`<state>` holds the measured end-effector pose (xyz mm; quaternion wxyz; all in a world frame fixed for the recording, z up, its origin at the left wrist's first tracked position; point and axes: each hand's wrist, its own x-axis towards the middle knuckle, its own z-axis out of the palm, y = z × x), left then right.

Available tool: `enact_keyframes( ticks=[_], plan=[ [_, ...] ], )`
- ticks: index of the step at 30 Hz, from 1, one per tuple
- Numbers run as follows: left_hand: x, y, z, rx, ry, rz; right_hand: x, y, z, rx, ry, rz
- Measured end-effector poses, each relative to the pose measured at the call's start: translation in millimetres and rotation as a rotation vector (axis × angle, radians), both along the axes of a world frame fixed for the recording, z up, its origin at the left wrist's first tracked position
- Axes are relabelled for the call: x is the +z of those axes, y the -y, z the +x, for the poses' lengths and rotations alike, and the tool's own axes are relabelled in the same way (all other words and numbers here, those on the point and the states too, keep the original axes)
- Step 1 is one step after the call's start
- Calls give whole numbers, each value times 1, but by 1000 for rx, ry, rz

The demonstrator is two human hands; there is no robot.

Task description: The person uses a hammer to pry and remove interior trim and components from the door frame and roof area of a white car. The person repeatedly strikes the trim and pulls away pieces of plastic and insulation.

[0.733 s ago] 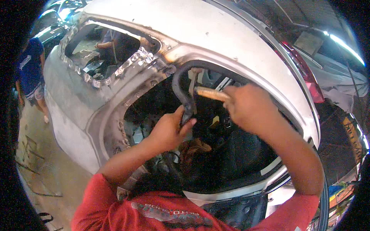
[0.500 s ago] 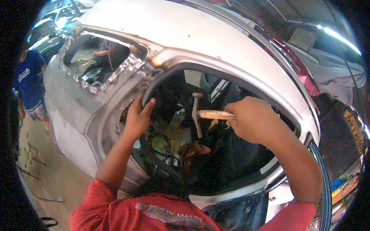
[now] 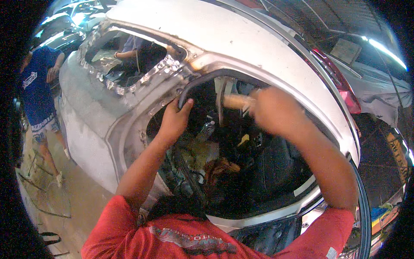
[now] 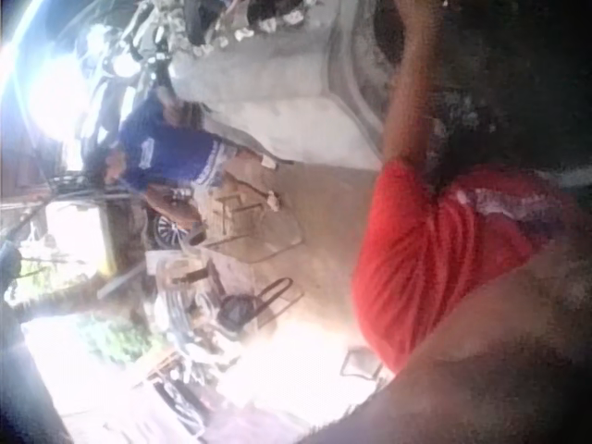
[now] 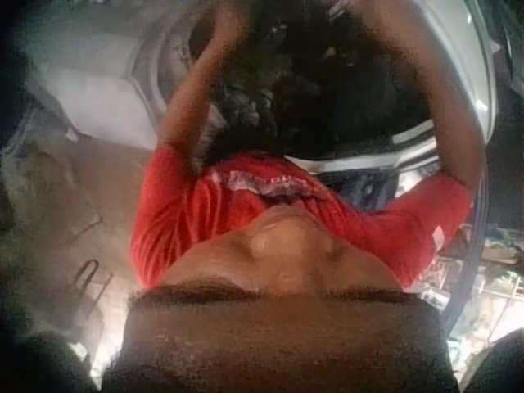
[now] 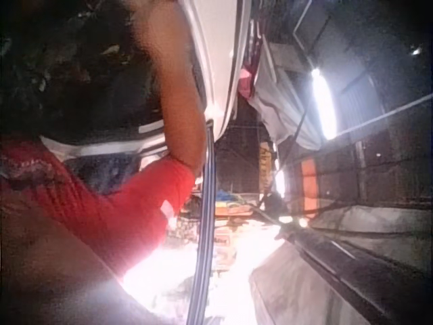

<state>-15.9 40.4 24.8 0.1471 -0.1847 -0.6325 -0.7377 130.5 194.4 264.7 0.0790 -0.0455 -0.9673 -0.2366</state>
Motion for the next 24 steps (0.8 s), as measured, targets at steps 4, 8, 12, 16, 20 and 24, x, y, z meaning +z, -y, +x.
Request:
enact_keyframes(
  ticks=[4,8,12,16,20,24],
  plan=[
    [8,3,3,-15,17,-146,-7,-2,10,126,67,18],
    [-1,-3,-6,31,-94,-105,22,18,3,89,-11,116],
    [0,-4,-7,0,-107,-114,-10,8,9,76,84,79],
    [3,-9,3,-10,-34,-178,22,3,2,140,-15,64],
    [1,-14,-3,-5,-45,-141,1,6,8,46,256,35],
    [7,-11,-2,-44,-48,-161,17,-4,-3,121,-3,-53]
  ],
)
